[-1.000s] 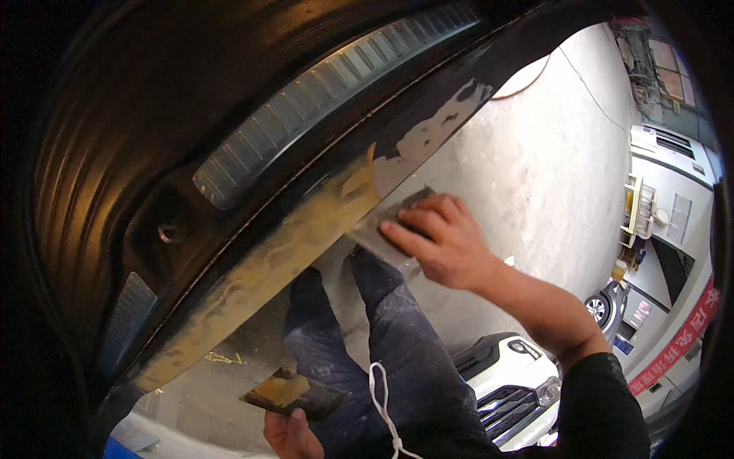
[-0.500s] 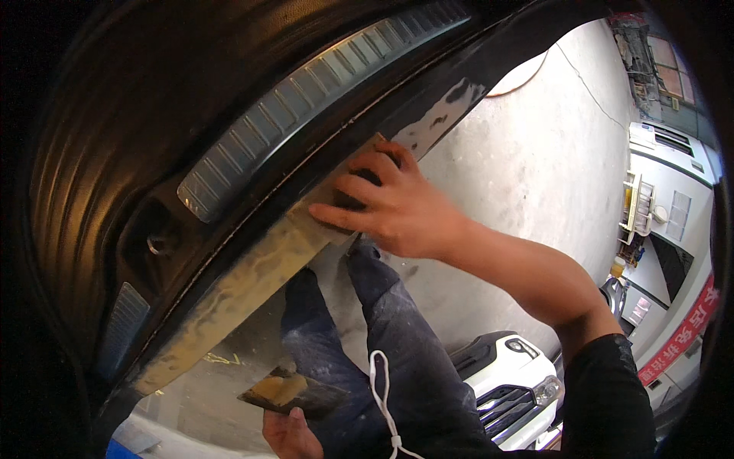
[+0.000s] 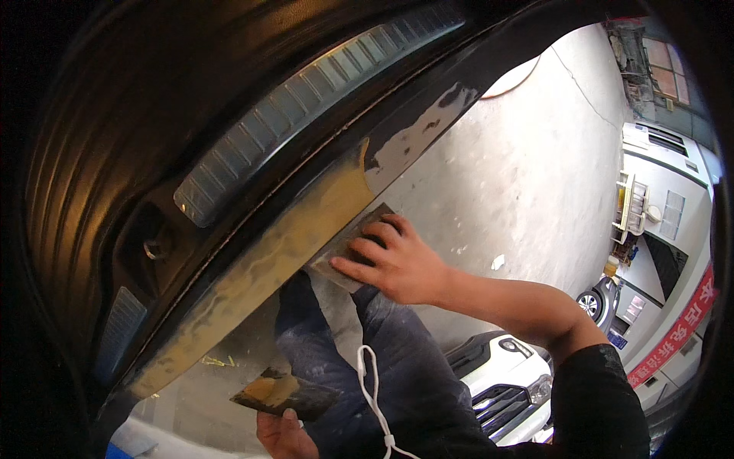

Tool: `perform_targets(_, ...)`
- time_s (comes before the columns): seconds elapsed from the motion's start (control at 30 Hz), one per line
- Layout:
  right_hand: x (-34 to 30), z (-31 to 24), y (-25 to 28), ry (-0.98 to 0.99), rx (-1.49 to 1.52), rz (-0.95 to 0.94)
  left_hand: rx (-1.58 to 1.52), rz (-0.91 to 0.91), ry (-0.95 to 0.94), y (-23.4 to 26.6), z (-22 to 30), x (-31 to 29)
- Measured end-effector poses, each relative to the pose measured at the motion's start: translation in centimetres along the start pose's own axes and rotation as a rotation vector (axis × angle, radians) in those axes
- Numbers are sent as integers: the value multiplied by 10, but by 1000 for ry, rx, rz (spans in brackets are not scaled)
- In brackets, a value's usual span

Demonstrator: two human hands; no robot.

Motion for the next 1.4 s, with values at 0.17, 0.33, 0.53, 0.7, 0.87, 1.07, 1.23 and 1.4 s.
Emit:
perform_targets(0.17, -8, 53, 55, -10, -58, 217, 3, -32, -46, -14, 9, -5)
perform_targets(0.33, 10, 92, 74, 24, -179, 177, 73, -4, -36, -22, 4, -6)
perform_targets(0.53, 17, 100, 69, 6, -125, 174, 135, 7, 118, -31, 3, -15)
perform_targets(0.7, 29, 100, 56, 34, -109, 159, 119, 6, 97, -32, 7, -15)
perform_targets(0.87, 31, 79, 47, 14, -50, 75, 91, -10, 110, -34, 2, -17)
perform_targets(1.07, -8, 54, 19, 79, 18, 65, -109, -148, 65, -21, -19, -19)
perform_targets(1.23, -48, 58, -4, 28, 9, 20, 206, 37, 125, -34, -13, -24)
perform_targets(1.4, -53, 93, 63, -39, -41, 260, 206, 8, 83, -45, -1, -27)
Point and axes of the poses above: each hand's wrist, its own x-axis towards the middle knuckle, its own y-axis out of the back of the hand, z = x × y, the point moved 5 cm from there along x, towards the middle knuckle, and after that the axes turned 2 degrees about y, right-handed, at the moved point
